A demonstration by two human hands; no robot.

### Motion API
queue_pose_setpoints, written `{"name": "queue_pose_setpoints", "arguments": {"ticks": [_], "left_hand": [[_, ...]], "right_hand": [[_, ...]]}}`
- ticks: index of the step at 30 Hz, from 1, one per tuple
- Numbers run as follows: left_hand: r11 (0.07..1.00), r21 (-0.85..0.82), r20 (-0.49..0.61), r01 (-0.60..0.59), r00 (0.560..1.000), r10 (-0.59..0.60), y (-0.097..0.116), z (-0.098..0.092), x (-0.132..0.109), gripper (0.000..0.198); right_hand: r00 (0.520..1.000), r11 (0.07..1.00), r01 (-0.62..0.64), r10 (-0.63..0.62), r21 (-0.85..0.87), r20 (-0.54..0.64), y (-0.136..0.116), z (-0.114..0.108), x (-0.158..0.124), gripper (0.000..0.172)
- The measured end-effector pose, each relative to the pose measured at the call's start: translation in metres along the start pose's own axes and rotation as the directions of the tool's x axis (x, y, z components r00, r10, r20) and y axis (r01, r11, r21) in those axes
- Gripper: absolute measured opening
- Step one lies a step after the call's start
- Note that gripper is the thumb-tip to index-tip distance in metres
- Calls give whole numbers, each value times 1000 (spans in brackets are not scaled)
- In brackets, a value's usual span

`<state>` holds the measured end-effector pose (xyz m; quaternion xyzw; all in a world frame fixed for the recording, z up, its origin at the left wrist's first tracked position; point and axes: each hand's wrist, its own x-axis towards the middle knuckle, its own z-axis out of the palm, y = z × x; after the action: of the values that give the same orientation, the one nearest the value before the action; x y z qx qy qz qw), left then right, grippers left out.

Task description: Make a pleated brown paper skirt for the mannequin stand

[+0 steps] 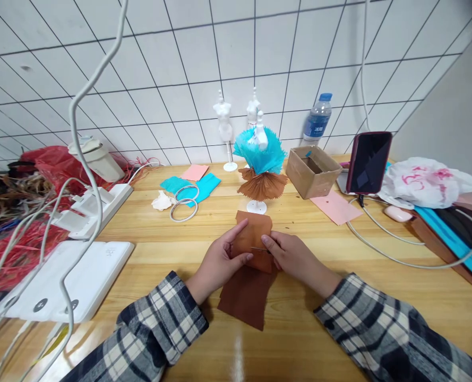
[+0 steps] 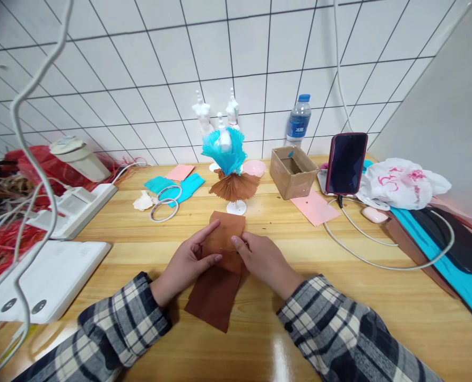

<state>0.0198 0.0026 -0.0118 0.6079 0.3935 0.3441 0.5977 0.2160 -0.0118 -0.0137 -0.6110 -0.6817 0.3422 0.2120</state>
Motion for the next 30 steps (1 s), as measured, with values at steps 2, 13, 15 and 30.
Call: {"name": "queue_pose_setpoints", "arguments": {"ticks": [2,13,15,30], "left_hand": [[1000,-11,-5,0,1000,0,0,0,0,77],[1000,-15,18,15,1000,-15,0,-1,-1,77],[998,-55,32,29,999,-27,1,-1,-1,77],[1000,3,37,-28,999,27,3,-1,-3,74]], "right_hand": [[1000,1000,-4,4,12,11,-1,-2,-1,44],[999,999,12,-10,51,-32,1,5,1,41],[1000,996,16,-14,85,-19,2,4,1,41],[1000,997,16,-17,76,3,8,6,2,43]]}}
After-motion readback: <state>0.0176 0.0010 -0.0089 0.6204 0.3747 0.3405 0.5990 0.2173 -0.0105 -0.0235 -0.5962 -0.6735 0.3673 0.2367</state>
